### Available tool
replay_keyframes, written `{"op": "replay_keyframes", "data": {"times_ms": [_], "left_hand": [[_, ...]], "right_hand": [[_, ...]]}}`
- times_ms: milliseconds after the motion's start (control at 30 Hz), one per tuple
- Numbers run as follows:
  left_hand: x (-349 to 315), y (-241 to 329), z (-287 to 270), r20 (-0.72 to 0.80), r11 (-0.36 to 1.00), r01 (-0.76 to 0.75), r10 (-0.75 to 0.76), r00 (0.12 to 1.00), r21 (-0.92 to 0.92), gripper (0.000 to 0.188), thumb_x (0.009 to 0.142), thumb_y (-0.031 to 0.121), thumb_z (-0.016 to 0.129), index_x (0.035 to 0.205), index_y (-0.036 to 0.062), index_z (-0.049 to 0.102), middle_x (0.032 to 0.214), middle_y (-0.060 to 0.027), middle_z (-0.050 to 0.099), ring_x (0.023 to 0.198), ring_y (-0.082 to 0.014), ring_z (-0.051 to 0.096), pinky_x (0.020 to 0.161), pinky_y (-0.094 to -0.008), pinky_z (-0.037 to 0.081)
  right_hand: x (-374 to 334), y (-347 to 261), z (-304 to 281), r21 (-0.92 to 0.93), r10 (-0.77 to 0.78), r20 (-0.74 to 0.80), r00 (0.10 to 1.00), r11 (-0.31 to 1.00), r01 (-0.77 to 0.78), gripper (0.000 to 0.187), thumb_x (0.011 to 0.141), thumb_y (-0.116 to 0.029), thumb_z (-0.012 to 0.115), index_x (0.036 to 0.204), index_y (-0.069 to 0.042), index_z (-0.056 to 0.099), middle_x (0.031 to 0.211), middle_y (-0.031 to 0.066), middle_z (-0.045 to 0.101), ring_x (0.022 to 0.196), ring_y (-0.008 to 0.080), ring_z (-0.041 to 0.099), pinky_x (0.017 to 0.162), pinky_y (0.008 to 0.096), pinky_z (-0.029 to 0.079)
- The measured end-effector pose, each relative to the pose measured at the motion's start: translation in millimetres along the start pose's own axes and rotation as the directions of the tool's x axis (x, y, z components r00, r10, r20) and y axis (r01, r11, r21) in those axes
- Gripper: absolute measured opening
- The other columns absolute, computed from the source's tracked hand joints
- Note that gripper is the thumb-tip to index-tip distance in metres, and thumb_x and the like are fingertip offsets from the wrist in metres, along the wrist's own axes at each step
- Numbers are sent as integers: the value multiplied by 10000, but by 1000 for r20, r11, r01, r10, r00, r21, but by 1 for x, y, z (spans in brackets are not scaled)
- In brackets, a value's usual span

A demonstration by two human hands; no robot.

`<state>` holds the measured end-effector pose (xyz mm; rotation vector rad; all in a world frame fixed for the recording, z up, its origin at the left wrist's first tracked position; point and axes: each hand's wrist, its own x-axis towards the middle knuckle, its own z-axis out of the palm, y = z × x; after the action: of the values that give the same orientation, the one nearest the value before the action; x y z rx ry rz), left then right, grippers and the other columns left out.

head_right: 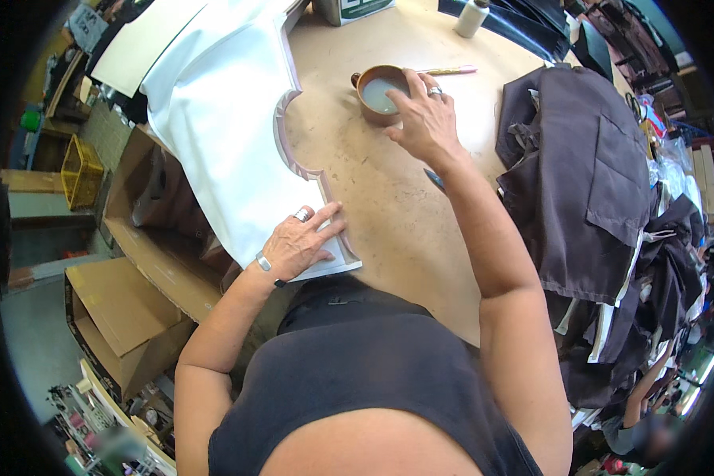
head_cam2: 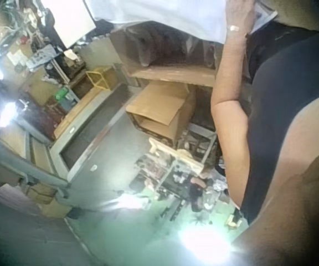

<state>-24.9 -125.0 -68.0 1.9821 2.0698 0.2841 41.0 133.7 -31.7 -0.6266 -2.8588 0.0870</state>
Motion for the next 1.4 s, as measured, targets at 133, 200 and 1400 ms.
{"op": "replay_keyframes", "data": {"times_ms": [133, 200, 1400], "left_hand": [[9, -9, 10, 30, 982, -134, 131, 991, 133, 523, 633, 313, 705, 1066, 114, 488, 1113, -36, 449, 1004, -215, 463, 821, -336, 421], [15, -8, 3, 43, 966, -179, 175, 984, 187, 490, 628, 342, 700, 1015, 122, 496, 1064, -31, 453, 1038, -206, 444, 869, -363, 384], [20, 59, -135, -644, 979, -28, -112, 757, -203, 154, 716, 116, 667, 682, 77, 522, 609, -68, 547, 539, -250, 535, 529, -325, 388]], "right_hand": [[17, 3, -3, -93, 51, 175, 983, 995, -35, 549, 575, -292, 743, 1098, -232, 585, 1367, 94, 316, 1259, 289, 298, 944, 459, 329], [20, 7, 0, -105, 53, 208, 977, 994, -31, 529, 573, -298, 737, 1076, -226, 592, 1381, 90, 297, 1260, 291, 297, 937, 462, 335], [-76, -69, -64, 769, 128, -506, 853, 515, 379, 837, 643, 148, 548, 1366, -46, 175, 758, 47, 556, 676, 137, 556, 619, 266, 480]]}}
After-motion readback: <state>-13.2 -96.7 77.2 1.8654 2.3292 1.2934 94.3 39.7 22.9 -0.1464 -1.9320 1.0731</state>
